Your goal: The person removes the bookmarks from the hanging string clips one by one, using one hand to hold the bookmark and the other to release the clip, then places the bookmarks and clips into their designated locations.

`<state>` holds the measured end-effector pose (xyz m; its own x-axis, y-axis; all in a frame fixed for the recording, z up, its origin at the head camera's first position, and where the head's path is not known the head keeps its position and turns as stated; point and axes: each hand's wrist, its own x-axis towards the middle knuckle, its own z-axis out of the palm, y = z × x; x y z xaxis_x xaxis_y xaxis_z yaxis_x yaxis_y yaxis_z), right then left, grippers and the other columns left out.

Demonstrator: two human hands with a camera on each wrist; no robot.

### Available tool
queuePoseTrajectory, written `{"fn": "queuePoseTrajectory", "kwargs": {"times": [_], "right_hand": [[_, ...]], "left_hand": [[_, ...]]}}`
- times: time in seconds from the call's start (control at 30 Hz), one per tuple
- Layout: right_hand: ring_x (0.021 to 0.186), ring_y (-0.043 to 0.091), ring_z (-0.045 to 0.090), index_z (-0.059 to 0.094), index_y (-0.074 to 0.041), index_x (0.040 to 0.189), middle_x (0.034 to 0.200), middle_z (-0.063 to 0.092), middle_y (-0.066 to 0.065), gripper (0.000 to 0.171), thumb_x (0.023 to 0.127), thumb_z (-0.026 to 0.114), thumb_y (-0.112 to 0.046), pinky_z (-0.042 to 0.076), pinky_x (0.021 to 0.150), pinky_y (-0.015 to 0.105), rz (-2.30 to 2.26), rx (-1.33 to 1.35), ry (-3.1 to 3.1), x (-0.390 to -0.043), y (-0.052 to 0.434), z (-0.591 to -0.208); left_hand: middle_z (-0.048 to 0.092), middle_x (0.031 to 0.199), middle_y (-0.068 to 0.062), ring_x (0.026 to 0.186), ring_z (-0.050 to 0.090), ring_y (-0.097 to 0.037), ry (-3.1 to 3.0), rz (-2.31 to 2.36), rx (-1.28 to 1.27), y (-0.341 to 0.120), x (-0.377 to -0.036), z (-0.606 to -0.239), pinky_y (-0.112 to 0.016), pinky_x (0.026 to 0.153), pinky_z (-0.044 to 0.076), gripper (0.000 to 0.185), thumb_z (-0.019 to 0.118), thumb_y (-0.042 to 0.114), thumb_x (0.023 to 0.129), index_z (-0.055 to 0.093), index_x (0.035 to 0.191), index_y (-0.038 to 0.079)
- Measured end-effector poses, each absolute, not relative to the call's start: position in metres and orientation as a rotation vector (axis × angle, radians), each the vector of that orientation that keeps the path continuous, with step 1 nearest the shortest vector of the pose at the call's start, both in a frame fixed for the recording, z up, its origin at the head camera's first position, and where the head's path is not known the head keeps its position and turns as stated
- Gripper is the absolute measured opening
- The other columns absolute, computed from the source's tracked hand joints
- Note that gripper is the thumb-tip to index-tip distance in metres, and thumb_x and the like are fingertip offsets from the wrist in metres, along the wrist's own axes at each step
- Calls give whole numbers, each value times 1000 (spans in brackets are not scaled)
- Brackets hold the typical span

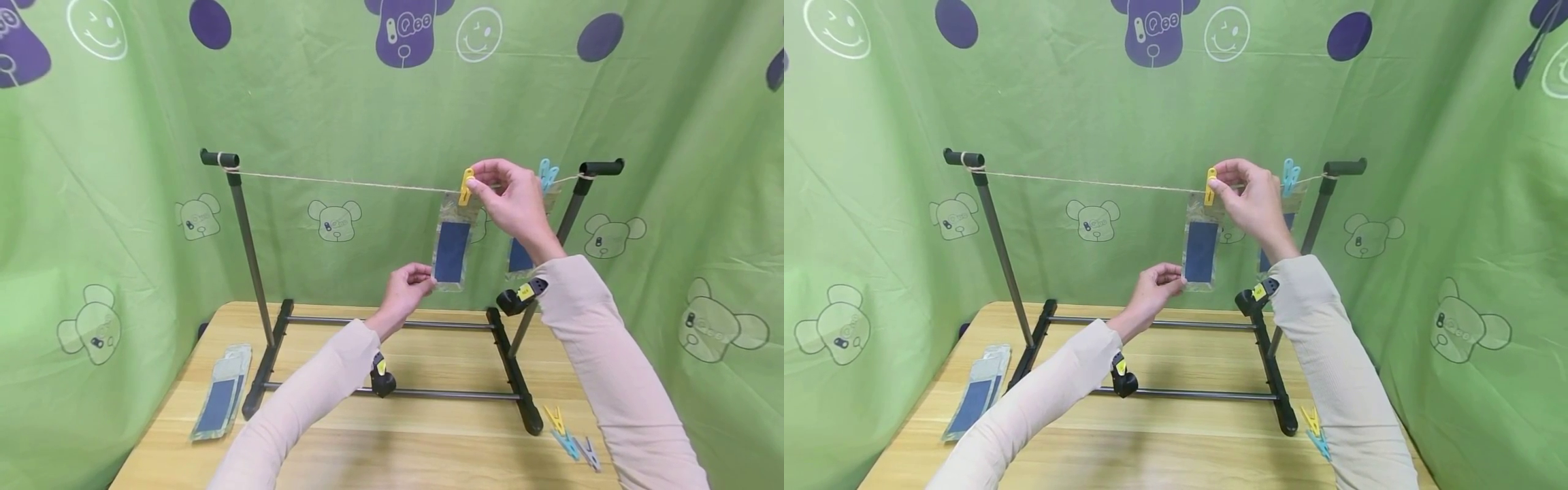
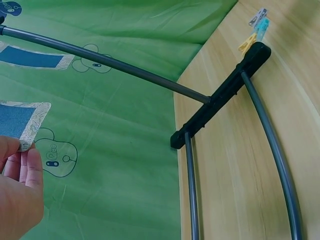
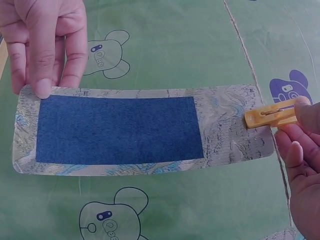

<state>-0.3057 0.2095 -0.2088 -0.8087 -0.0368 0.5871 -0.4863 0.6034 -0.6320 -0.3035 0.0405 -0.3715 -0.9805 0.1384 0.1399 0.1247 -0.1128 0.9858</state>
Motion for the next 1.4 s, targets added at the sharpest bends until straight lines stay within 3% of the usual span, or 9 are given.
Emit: {"fn": "queuePoseTrajectory", "kwargs": {"times": [1.4], "right_hand": [[79,12,61,67,-4,108,100,70,5,22,91,70,-17,50,69,19,1119,417,-2104,-301,206,-199]], "left_hand": [[64,93,-10,82,61,-16,2045,2367,311,32,-307,-371,-26,80,56,22,65,-8,86,64,107,-5]]}}
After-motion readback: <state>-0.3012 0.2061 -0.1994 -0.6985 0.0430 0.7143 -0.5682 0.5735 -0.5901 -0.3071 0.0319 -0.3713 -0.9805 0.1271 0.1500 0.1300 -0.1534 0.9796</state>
